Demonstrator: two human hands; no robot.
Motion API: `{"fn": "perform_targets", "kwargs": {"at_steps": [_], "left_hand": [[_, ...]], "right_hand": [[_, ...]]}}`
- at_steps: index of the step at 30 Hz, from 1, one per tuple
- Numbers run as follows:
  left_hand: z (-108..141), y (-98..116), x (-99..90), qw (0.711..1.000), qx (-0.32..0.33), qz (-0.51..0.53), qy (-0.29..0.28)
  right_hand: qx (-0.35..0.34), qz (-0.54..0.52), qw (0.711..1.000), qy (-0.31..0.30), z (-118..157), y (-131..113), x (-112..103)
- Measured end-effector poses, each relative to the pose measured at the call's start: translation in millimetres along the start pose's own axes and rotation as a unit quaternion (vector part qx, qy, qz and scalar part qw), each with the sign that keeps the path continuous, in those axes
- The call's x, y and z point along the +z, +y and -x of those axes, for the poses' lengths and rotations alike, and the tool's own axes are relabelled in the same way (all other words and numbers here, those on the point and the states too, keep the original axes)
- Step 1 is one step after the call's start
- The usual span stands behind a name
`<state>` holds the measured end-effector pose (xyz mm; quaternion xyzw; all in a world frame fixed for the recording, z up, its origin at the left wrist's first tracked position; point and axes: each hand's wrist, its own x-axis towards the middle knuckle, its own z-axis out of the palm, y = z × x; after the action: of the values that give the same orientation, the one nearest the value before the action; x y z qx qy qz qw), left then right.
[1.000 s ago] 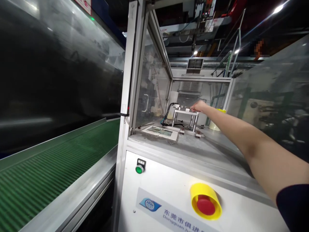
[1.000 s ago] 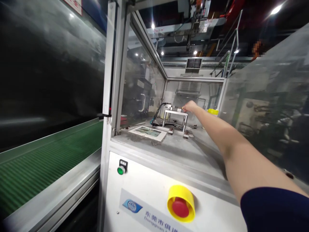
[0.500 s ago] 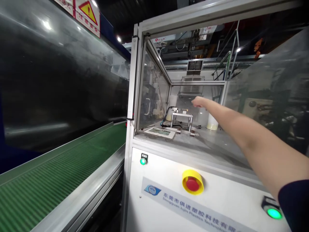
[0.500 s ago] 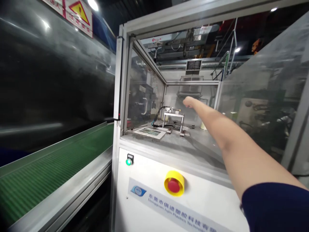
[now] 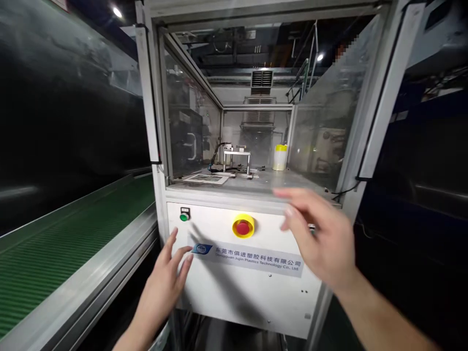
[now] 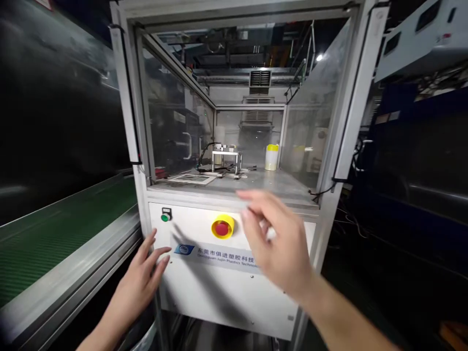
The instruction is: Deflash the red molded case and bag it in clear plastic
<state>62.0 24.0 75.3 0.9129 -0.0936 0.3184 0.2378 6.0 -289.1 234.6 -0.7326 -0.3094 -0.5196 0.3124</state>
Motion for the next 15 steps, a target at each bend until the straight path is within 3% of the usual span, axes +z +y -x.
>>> {"fn": "perform_targets", "kwargs": {"at_steps": [2, 4, 6, 8, 11, 15], "left_hand": [[-15.6, -6.0, -0.2, 0.999, 0.018, -0.027, -0.014], [-26.5, -14.5, 5.1, 0.998, 0.034, -0.041, -0.019], [-34.4, -24.1, 13.1, 0.998, 0.048, -0.049, -0.005], [-39.4, -32.2, 20.7, 0.996, 0.067, -0.055, 0.014], [-42.1, -35.5, 28.1, 0.995, 0.081, -0.056, 0.029], [-44.8, -24.2, 30.3, 0.996, -0.001, -0.069, 0.049]], "right_hand": [[-0.001, 0.039, 0.994, 0.107, 66.6, 23.3, -6.6], [0.089, 0.065, 0.99, 0.091, 115.0, 53.5, -5.0], [0.188, 0.078, 0.977, 0.058, 146.8, 80.7, -2.6], [0.234, 0.102, 0.966, 0.031, 166.0, 100.2, -3.3], [0.207, 0.163, 0.965, 0.003, 178.4, 115.5, -7.3], [0.149, 0.288, 0.946, -0.006, 176.3, 115.5, -4.7]]}}
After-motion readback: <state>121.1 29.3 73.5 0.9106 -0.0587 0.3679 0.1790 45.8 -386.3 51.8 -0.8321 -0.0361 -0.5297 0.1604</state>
